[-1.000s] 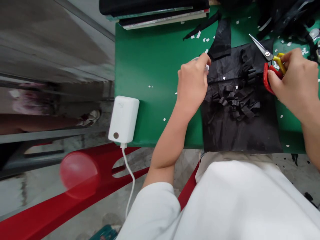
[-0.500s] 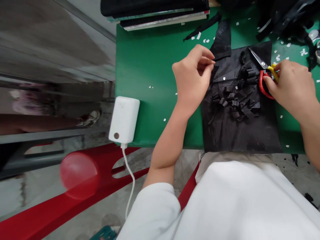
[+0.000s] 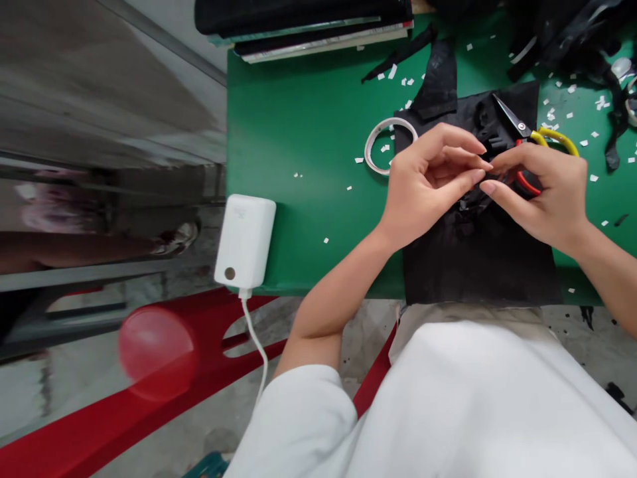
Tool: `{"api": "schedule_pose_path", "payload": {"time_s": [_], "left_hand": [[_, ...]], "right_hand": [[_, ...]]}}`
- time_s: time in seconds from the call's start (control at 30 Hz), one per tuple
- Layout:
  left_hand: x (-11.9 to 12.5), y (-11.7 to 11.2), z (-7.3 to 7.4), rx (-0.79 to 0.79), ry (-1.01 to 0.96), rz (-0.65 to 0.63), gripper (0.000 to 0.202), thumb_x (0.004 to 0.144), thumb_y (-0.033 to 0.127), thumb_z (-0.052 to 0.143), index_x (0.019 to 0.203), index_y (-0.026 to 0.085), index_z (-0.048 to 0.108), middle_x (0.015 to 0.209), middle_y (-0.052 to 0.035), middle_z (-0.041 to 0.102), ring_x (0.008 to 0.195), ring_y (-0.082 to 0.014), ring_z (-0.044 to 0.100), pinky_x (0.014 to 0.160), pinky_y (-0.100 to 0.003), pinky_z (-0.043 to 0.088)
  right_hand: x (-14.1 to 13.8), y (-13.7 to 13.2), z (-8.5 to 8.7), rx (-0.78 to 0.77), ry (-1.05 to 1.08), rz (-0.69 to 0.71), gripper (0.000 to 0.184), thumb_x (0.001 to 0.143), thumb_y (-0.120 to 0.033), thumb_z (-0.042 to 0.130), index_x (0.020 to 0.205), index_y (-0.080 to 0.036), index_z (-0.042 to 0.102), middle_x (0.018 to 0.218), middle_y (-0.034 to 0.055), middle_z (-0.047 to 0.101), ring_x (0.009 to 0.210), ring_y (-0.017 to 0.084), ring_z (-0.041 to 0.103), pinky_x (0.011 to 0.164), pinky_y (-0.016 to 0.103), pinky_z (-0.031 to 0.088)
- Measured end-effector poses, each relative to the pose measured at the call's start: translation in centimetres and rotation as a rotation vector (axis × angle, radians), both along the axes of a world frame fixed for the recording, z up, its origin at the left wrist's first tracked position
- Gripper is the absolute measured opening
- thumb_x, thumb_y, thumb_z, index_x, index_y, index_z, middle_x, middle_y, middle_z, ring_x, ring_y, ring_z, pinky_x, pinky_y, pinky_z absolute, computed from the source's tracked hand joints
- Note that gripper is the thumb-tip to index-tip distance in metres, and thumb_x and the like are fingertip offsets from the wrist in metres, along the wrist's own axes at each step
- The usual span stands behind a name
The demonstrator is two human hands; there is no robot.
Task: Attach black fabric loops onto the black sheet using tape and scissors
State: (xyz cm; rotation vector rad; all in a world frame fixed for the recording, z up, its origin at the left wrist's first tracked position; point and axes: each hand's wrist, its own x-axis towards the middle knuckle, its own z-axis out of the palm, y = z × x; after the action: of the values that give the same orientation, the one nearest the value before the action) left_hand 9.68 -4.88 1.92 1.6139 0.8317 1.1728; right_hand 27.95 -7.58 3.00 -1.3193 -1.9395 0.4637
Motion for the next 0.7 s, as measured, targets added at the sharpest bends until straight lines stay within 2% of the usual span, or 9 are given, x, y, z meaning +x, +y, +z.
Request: {"api": "schedule_pose_path", "payload": {"time_s": [0.13, 0.23, 0.33, 0.47, 0.6, 0.7], "left_hand": [[0.30, -0.18, 0.27, -0.059, -0.009, 0.025, 0.018, 0.077, 0.032, 0.080, 0.087, 0.026, 0.065, 0.081, 0.0065, 0.072, 0.089, -0.0164, 0.077, 0.081, -0.031, 0.066], [0.38, -0.10, 0.31, -0.088, -0.011, 0.027, 0.018, 0.075, 0.029, 0.081, 0.084, 0.025, 0.066, 0.082, 0.0056, 0.071, 0.088, -0.0155, 0.076, 0.080, -0.030, 0.065], [0.35, -0.07, 0.15, -0.098, 0.005, 0.073, 0.018, 0.076, 0.033, 0.081, 0.084, 0.025, 0.068, 0.093, 0.0021, 0.070, 0.086, -0.0148, 0.075, 0.075, -0.027, 0.064], [0.36, -0.18, -0.15, 0.003, 0.031, 0.188, 0.019, 0.078, 0.041, 0.078, 0.082, 0.024, 0.070, 0.104, -0.0014, 0.067, 0.087, -0.0144, 0.073, 0.072, -0.026, 0.062], [0.70, -0.52, -0.36, 0.018, 0.011, 0.184, 0.017, 0.081, 0.041, 0.076, 0.082, 0.024, 0.071, 0.090, 0.0004, 0.068, 0.081, -0.0137, 0.073, 0.069, -0.026, 0.062], [0.99, -0.82, -0.51, -0.014, -0.018, 0.170, 0.012, 0.081, 0.036, 0.076, 0.082, 0.025, 0.072, 0.078, 0.0024, 0.069, 0.072, -0.0125, 0.072, 0.066, -0.026, 0.062]], "right_hand": [[-0.31, -0.40, 0.06, -0.031, 0.100, -0.084, 0.025, 0.085, -0.052, 0.066, 0.073, -0.030, 0.063, 0.072, 0.0004, 0.069, 0.068, 0.020, 0.065, 0.063, 0.037, 0.053], [-0.20, -0.47, 0.08, -0.047, 0.136, -0.117, 0.027, 0.084, -0.053, 0.066, 0.070, -0.031, 0.062, 0.071, 0.0008, 0.067, 0.070, 0.022, 0.064, 0.063, 0.038, 0.053], [-0.09, -0.39, -0.10, -0.076, 0.169, -0.131, 0.027, 0.085, -0.055, 0.064, 0.073, -0.031, 0.063, 0.076, 0.0022, 0.067, 0.073, 0.023, 0.064, 0.064, 0.040, 0.053], [-0.09, -0.17, -0.42, -0.075, 0.268, -0.117, 0.022, 0.085, -0.049, 0.067, 0.076, -0.030, 0.064, 0.079, 0.0022, 0.067, 0.076, 0.022, 0.065, 0.065, 0.039, 0.051], [-0.29, -0.03, -0.53, -0.046, 0.336, -0.119, 0.017, 0.082, -0.038, 0.072, 0.074, -0.027, 0.063, 0.072, -0.0020, 0.065, 0.063, 0.015, 0.060, 0.056, 0.032, 0.047], [-0.45, 0.00, -0.54, -0.096, 0.328, -0.140, 0.021, 0.081, -0.043, 0.074, 0.073, -0.027, 0.063, 0.069, -0.0016, 0.064, 0.060, 0.015, 0.059, 0.054, 0.031, 0.048]]}}
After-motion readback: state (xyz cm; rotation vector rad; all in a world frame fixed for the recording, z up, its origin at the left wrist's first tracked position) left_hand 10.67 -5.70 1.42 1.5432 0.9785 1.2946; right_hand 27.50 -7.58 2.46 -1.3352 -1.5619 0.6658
